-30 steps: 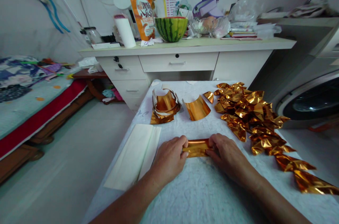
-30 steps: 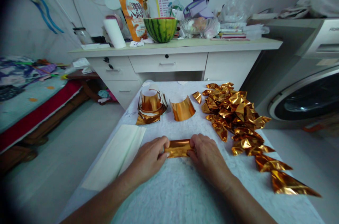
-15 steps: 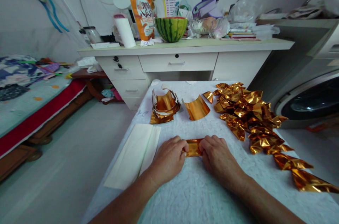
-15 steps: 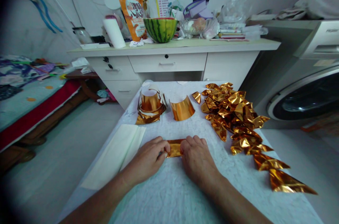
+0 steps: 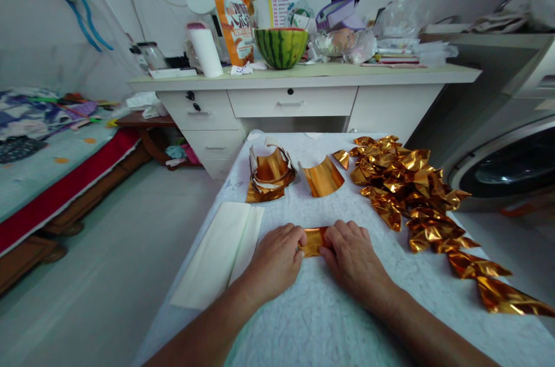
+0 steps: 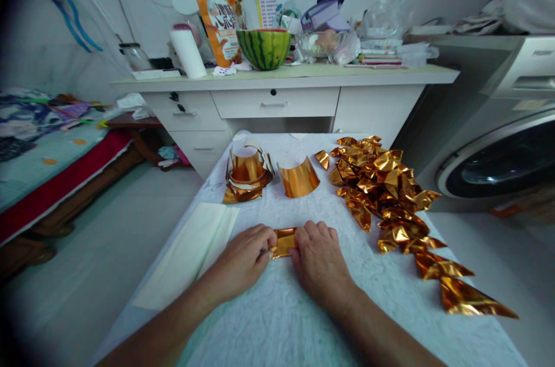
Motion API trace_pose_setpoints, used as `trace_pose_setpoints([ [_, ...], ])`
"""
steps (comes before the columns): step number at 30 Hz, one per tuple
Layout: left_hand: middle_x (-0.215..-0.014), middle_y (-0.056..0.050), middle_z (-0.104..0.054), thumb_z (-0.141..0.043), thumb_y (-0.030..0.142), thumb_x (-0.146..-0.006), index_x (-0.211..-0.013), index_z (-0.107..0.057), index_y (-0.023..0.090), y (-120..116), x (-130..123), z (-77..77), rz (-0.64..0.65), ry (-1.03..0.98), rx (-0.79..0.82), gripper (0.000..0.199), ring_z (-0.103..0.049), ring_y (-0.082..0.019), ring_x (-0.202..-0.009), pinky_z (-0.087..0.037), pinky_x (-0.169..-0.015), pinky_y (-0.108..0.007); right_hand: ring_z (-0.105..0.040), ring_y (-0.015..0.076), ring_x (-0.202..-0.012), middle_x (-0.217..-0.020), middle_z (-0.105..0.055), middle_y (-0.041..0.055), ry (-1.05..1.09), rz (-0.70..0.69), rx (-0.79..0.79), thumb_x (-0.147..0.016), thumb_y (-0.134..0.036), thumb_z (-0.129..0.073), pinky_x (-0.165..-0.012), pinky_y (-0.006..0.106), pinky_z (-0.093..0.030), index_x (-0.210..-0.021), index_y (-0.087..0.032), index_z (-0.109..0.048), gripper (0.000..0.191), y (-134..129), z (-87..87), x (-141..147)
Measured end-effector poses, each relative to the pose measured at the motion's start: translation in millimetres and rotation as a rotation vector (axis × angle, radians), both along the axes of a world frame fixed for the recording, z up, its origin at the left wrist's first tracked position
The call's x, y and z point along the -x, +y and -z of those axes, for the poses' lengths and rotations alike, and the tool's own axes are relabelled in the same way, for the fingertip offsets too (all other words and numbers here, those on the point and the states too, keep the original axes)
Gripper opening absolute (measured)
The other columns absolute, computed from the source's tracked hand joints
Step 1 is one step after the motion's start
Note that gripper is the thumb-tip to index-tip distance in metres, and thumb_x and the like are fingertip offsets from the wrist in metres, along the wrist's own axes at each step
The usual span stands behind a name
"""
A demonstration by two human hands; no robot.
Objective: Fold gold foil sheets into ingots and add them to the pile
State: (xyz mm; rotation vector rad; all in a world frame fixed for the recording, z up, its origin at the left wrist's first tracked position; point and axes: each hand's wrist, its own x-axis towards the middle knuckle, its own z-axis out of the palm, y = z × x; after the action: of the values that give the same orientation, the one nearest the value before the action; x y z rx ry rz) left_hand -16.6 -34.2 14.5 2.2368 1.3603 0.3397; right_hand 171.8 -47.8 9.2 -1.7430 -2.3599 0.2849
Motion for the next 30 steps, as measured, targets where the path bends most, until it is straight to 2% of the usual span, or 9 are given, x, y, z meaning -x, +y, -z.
trace_pose_setpoints([
  [13,-0.090,0.000,-0.057,-0.048,0.010,-0.083,-0.086,-0.050,0.022,1,2,2.8,0.034,-0.059,-0.014,0.013,-0.053,-0.017,-0.090,-0.040,-0.078,-0.028,-0.049,0.0249,-0.086,-0.091,-0.060,0.0082,-0.045,0.021,-0.018,-0.087,-0.023,-0.055,-0.076,0.037,-0.032,-0.087,-0.018,-0.059,0.006,-3,-1.9,2],
  [20,-0.089,0.000,-0.057,-0.049,0.007,-0.077,-0.086,-0.049,0.022,0,0,0.0,0.006,-0.070,-0.021,0.017,-0.053,-0.017,-0.087,-0.039,-0.075,-0.028,-0.050,0.0252,-0.086,-0.091,-0.060,0.0086,-0.065,0.027,-0.025,-0.088,-0.023,-0.054,-0.077,0.038,-0.031,-0.088,-0.018,-0.060,0.008,-4,-4.3,3],
  [23,-0.086,0.000,-0.057,-0.048,0.007,-0.076,-0.081,-0.049,0.021,1,0,0.7,-0.008,-0.084,-0.022,0.015,-0.053,-0.017,-0.083,-0.037,-0.071,-0.027,-0.050,0.0252,-0.085,-0.091,-0.061,0.0083,-0.066,0.039,-0.038,-0.089,-0.029,-0.055,-0.076,0.038,-0.031,-0.088,-0.018,-0.060,0.012,-4,-5.1,5],
  [26,-0.083,0.000,-0.057,-0.047,0.007,-0.079,-0.078,-0.051,0.021,2,-1,2.8,0.030,-0.098,-0.026,0.014,-0.053,-0.016,-0.082,-0.036,-0.071,-0.027,-0.051,0.0265,-0.086,-0.088,-0.061,0.0076,-0.076,0.066,-0.050,-0.089,-0.036,-0.056,-0.075,0.039,-0.031,-0.087,-0.019,-0.061,0.018,-3,-4.1,8],
  [30,-0.081,0.001,-0.058,-0.047,0.006,-0.079,-0.078,-0.054,0.021,3,-3,5.4,0.051,-0.117,-0.039,0.016,-0.054,-0.016,-0.082,-0.036,-0.073,-0.027,-0.052,0.0274,-0.086,-0.087,-0.060,0.0073,-0.103,0.095,-0.070,-0.090,-0.038,-0.055,-0.075,0.039,-0.032,-0.085,-0.020,-0.062,0.020,-2,-0.8,11],
])
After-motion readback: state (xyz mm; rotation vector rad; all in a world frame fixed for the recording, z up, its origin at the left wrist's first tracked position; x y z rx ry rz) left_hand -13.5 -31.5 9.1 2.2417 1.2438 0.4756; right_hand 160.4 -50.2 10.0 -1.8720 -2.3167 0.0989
